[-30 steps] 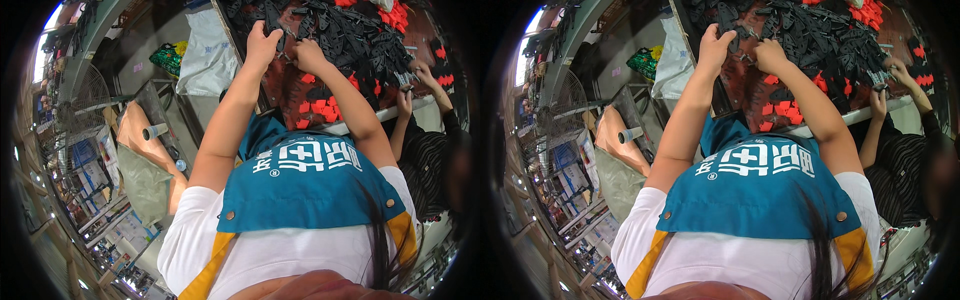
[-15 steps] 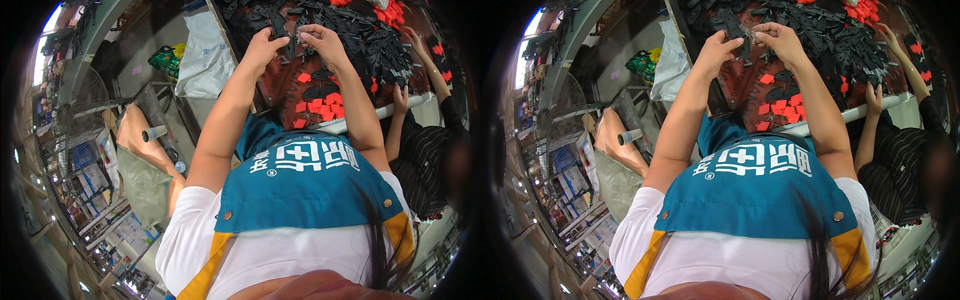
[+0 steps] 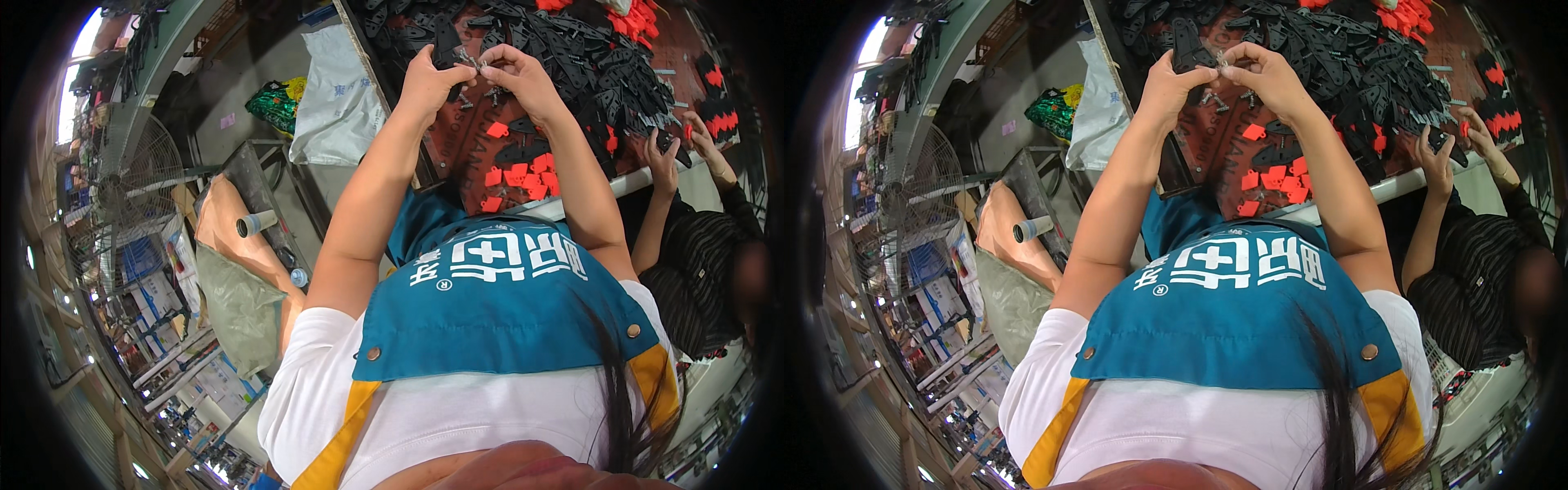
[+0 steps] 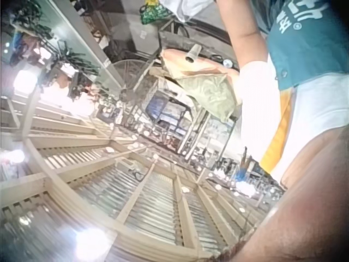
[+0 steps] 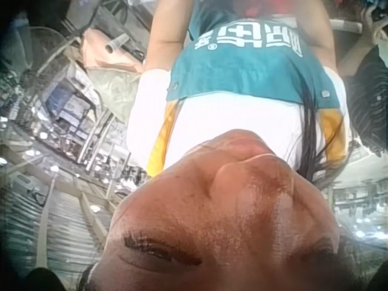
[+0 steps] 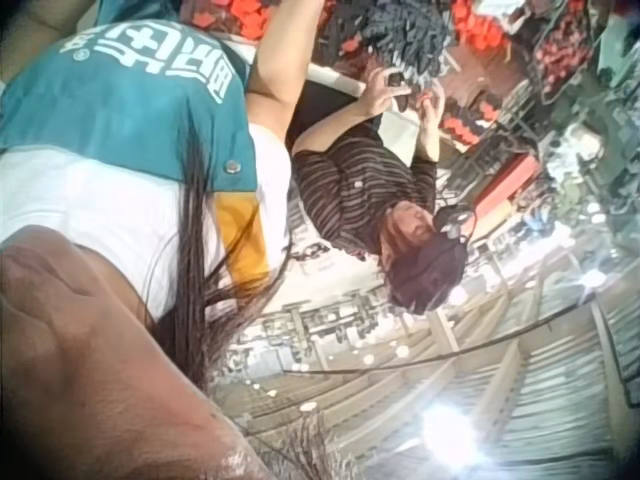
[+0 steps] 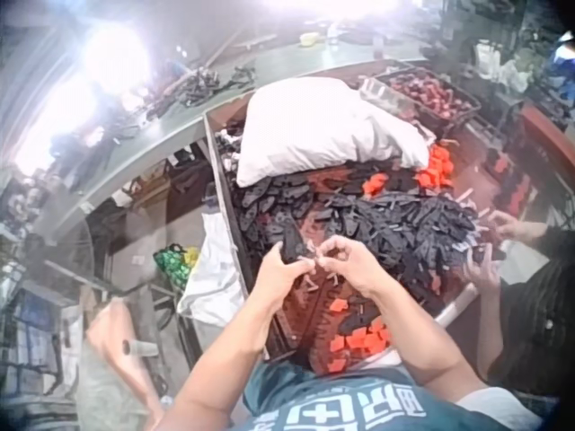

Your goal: The person repeatedly picks up black plastic components and small metal fasteners from a table, inserts the fasteners into the components, and places the assembled units back on the table. The task is performed by hand without visible tools, and the workspace contains piles of both black and red parts.

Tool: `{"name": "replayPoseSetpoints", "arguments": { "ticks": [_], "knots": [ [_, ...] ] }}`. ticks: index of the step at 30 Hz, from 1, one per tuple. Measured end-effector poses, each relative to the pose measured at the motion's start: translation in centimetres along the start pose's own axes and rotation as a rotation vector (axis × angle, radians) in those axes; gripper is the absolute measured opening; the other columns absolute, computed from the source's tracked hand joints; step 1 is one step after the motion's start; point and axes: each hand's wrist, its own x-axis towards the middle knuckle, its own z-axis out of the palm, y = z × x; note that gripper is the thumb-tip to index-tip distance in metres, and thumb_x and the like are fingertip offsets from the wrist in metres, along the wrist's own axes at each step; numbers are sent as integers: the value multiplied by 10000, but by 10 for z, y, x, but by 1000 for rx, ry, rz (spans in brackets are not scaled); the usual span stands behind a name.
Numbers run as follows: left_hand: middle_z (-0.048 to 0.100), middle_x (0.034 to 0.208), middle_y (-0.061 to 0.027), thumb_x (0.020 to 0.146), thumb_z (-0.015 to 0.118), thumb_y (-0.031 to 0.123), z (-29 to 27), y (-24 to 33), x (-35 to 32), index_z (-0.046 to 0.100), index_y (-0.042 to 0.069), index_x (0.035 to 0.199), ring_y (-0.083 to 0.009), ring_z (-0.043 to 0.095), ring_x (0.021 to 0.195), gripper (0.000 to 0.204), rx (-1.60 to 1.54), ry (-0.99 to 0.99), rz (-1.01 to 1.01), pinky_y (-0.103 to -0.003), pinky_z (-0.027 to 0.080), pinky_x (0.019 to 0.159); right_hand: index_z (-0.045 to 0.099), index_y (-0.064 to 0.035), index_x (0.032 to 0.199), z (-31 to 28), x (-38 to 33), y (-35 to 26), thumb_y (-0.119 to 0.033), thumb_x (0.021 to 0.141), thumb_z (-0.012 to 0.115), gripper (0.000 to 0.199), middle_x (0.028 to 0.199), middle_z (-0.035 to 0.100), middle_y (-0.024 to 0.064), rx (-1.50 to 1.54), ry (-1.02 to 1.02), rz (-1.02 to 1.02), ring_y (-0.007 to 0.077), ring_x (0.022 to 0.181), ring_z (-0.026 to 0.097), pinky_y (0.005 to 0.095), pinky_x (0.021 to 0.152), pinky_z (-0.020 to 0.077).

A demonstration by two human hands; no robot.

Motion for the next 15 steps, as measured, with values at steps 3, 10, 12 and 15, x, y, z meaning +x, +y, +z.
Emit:
{"name": "replayPoseSetpoints", "arguments": {
  "ticks": [3, 10, 12, 15],
  "knots": [
    [635, 751, -98, 707, 685, 6, -2, 1, 0, 502, -15, 934, -160, 628, 631, 293, -43, -28, -25, -263, 519, 573, 568, -38, 961, -7, -2, -2, -80, 859, 599, 115, 851, 578, -29, -217, -74, -94, 33, 714, 515, 194, 638, 413],
    [635, 773, -109, 736, 684, 36, -6, 3, 2, 506, -15, 907, -162, 633, 653, 252, -208, 5, -43, -259, 516, 575, 541, -18, 944, -6, 1, 3, -62, 861, 560, 96, 887, 582, 43, 21, 199, -240, 121, 759, 557, 248, 666, 458],
    [631, 783, -100, 732, 696, 63, -1, 2, 0, 511, -21, 907, -150, 626, 681, 268, -92, 1, 83, -259, 509, 613, 527, -27, 947, -7, 2, 10, -79, 879, 525, 85, 887, 574, 48, 400, 171, -35, 129, 750, 549, 247, 650, 448],
    [623, 804, -87, 707, 723, 101, 2, -6, 0, 515, -40, 932, -125, 600, 737, 337, 395, 163, 282, -260, 486, 670, 527, -52, 924, -5, 1, 9, -168, 920, 496, 121, 821, 547, 17, 448, 55, 149, 95, 691, 509, 220, 598, 409]
  ]
}}
